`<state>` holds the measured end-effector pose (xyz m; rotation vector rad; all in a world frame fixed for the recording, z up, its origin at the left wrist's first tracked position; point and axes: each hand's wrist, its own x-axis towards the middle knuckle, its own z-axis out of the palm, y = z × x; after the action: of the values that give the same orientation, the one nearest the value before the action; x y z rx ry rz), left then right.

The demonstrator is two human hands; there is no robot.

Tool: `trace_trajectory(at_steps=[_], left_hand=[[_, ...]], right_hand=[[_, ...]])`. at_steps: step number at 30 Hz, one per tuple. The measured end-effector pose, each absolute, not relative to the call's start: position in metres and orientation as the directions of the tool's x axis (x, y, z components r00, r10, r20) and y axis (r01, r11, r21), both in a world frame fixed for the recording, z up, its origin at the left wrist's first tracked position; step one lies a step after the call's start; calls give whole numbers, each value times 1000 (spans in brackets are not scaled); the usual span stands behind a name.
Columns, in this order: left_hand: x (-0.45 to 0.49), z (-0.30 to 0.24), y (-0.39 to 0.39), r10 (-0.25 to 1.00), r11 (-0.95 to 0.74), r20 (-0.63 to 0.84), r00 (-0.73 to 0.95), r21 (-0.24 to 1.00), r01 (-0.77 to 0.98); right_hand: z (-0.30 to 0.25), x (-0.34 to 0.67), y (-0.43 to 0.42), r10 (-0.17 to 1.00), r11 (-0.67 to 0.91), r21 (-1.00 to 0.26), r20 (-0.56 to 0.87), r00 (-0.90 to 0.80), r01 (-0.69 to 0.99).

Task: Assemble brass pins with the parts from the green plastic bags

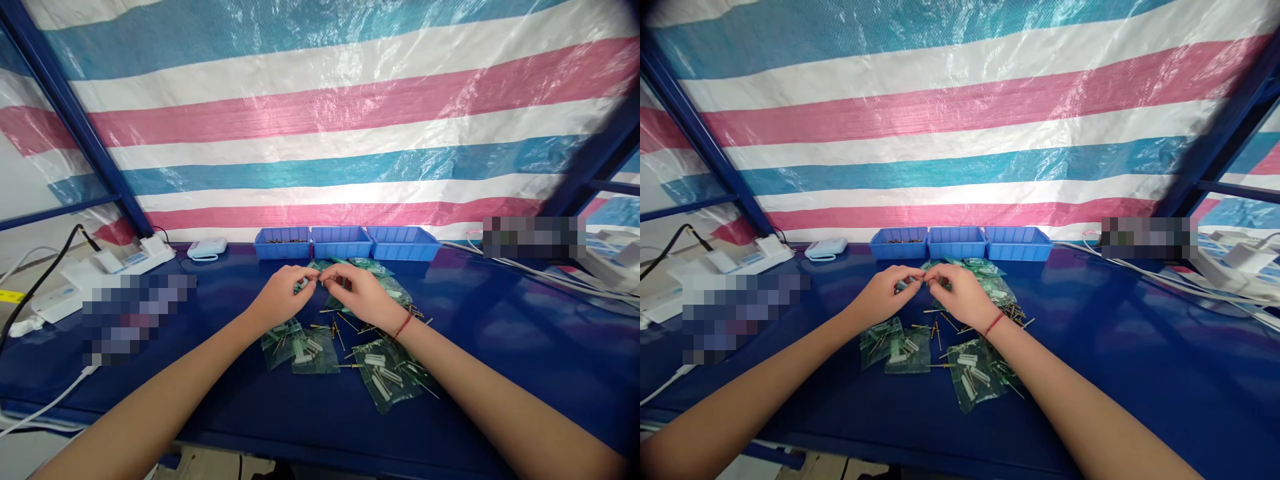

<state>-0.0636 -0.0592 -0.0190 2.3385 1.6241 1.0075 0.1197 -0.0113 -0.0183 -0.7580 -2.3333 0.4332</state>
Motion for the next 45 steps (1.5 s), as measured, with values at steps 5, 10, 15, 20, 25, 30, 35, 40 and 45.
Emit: trace_trajectory(at_steps=[5, 10, 15, 20, 25, 30, 35, 40, 45], left_hand=[[-57, -21, -62, 882, -423, 428, 198, 528, 736], [-59, -21, -60, 873, -423, 458, 165, 546, 723], [-58, -19, -61, 874, -440, 446, 193, 557, 704], [-54, -17, -64, 879, -434, 442, 178, 590, 681], [-55, -18, -63, 893, -379, 443, 85, 635, 674], [-55, -17, -62, 928, -354, 353, 117, 742, 570], [-58, -16, -52, 928, -368, 349, 127, 810, 458], [-86, -4, 3, 894, -337, 443, -63, 759, 558], [-108, 7, 47, 835, -261, 526, -164, 639, 724]], right_hand=[[-12, 125, -15, 764, 513, -833, 334, -553, 206], [-11, 126, -17, 792, 401, -907, 274, -546, 126], [-12, 128, -14, 801, 420, -892, 276, -531, 170], [-11, 130, -14, 811, 403, -894, 250, -528, 196], [-10, 128, -21, 690, 718, -586, 526, -498, 375], [-13, 124, -23, 468, 864, -185, 635, -614, 468], [-11, 127, -21, 450, 869, -152, 639, -624, 472], [-11, 132, -14, 542, 817, -214, 599, -589, 535], [-19, 130, -12, 522, 841, -158, 490, -698, 518]])
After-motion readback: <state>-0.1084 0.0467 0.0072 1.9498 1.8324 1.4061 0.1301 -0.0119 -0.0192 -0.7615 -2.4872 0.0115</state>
